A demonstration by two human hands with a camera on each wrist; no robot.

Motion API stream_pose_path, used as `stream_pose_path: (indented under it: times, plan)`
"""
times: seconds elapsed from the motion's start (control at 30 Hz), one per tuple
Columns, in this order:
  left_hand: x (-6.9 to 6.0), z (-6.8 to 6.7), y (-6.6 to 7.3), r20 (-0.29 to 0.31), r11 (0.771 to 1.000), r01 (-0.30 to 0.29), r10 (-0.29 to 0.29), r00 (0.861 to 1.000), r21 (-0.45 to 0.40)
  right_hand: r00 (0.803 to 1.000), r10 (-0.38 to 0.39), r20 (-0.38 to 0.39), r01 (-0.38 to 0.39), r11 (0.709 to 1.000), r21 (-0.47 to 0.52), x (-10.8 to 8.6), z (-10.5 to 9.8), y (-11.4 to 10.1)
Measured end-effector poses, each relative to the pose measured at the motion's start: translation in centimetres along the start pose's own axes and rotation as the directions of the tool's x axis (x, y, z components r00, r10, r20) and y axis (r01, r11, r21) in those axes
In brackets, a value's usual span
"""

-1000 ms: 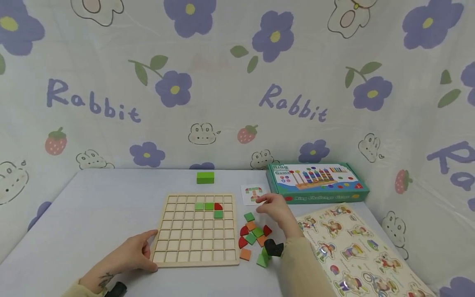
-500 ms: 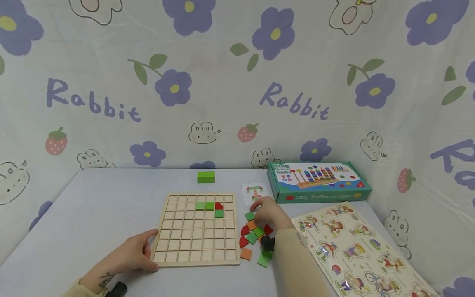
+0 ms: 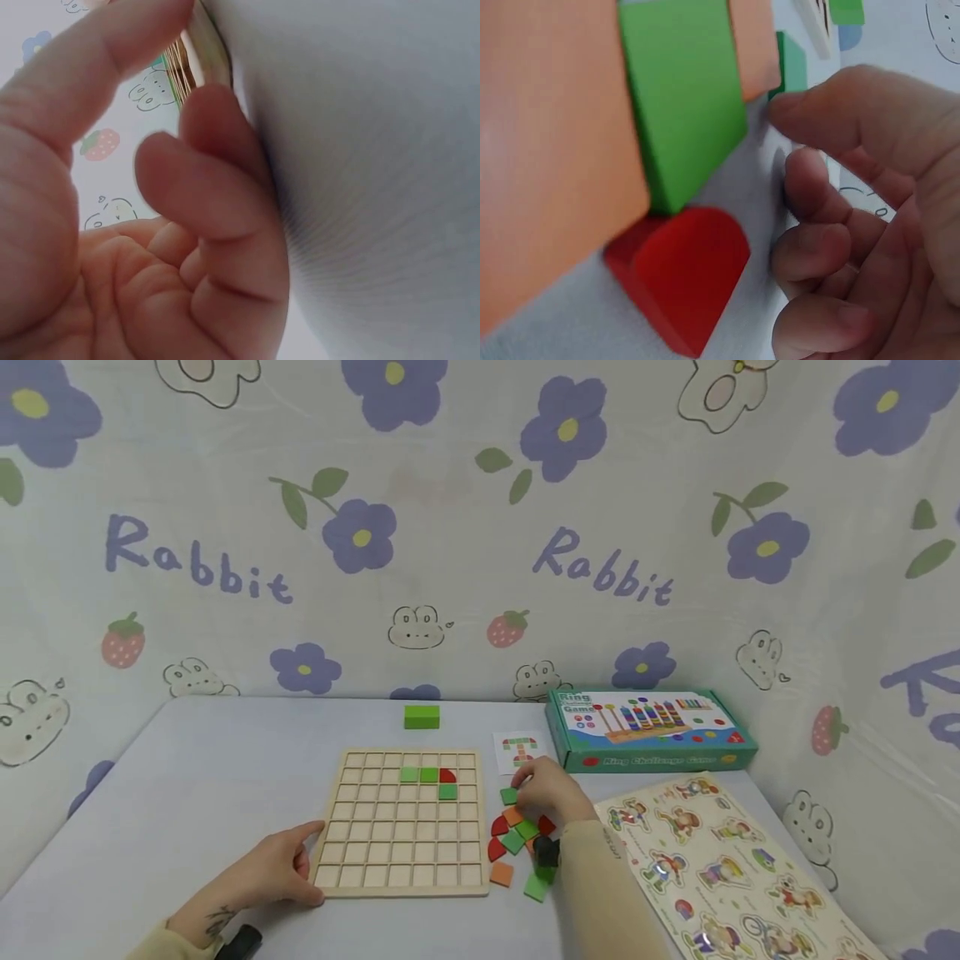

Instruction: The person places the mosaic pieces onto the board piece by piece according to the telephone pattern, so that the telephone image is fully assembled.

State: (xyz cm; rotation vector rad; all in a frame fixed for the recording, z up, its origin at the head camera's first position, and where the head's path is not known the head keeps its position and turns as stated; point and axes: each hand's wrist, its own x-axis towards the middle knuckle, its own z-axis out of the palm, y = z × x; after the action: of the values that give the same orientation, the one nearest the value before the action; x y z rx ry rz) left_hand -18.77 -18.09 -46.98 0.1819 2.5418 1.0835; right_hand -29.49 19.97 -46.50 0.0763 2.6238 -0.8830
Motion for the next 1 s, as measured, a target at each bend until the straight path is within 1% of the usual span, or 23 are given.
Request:
stream_pose_path:
  times: [0.07, 0.17, 0.23, 0.3, 0.5, 0.57, 0.67, 0.77, 0.87, 0.9, 1.0]
  plan:
    - [0.0, 0.0, 0.0, 0.002, 1.0, -0.015, 0.015, 1.0, -0.004, 1.0, -0.008, -0.011, 0.008, 1.0, -0.004, 0.0, -0.1, 0.2]
    - [0.0, 0.1, 0.0, 0.003, 0.999, -0.03, 0.03, 1.0, -0.012, 0.999, -0.018, -0.031, 0.018, 1.0, 0.015, 0.3, -0.1, 0.4]
    - [0.0, 0.1, 0.0, 0.001, 0.999, -0.028, 0.028, 1.0, -0.015, 0.998, -0.038, -0.052, 0.04, 0.998, 0.045, 0.4, -0.1, 0.3]
    - [-0.1, 0.1, 0.0, -0.001, 1.0, -0.025, 0.025, 1.0, -0.012, 0.994, -0.084, -0.075, 0.089, 0.993, 0.072, 0.4, -0.2, -0.3]
    - [-0.1, 0.0, 0.1, -0.005, 1.0, -0.009, 0.009, 1.0, -0.001, 0.972, -0.2, -0.123, 0.218, 0.962, 0.161, 0.3, 0.2, -4.0]
    - [-0.2, -0.1, 0.1, -0.003, 1.0, -0.013, 0.013, 1.0, -0.002, 0.966, -0.222, -0.134, 0.245, 0.951, 0.189, 0.4, 0.7, -5.2]
    - [-0.2, -0.1, 0.1, -0.002, 1.0, -0.022, 0.022, 1.0, -0.011, 0.951, -0.275, -0.143, 0.3, 0.931, 0.208, 0.5, 1.6, -6.9]
    - [-0.2, 0.0, 0.0, -0.001, 0.999, -0.027, 0.027, 1.0, -0.02, 0.94, -0.308, -0.15, 0.336, 0.911, 0.24, 0.8, 2.7, -8.5]
    - [-0.2, -0.1, 0.0, 0.001, 0.999, -0.028, 0.028, 1.0, -0.022, 0.934, -0.326, -0.144, 0.353, 0.901, 0.252, 0.9, 3.9, -10.1]
    - [-0.2, -0.1, 0.0, 0.002, 0.999, -0.03, 0.03, 1.0, -0.022, 0.935, -0.324, -0.141, 0.351, 0.902, 0.253, 0.9, 4.3, -10.6]
    - [-0.2, -0.1, 0.0, 0.001, 0.999, -0.038, 0.038, 0.999, -0.023, 0.932, -0.34, -0.129, 0.36, 0.913, 0.193, 0.8, 5.5, -12.0]
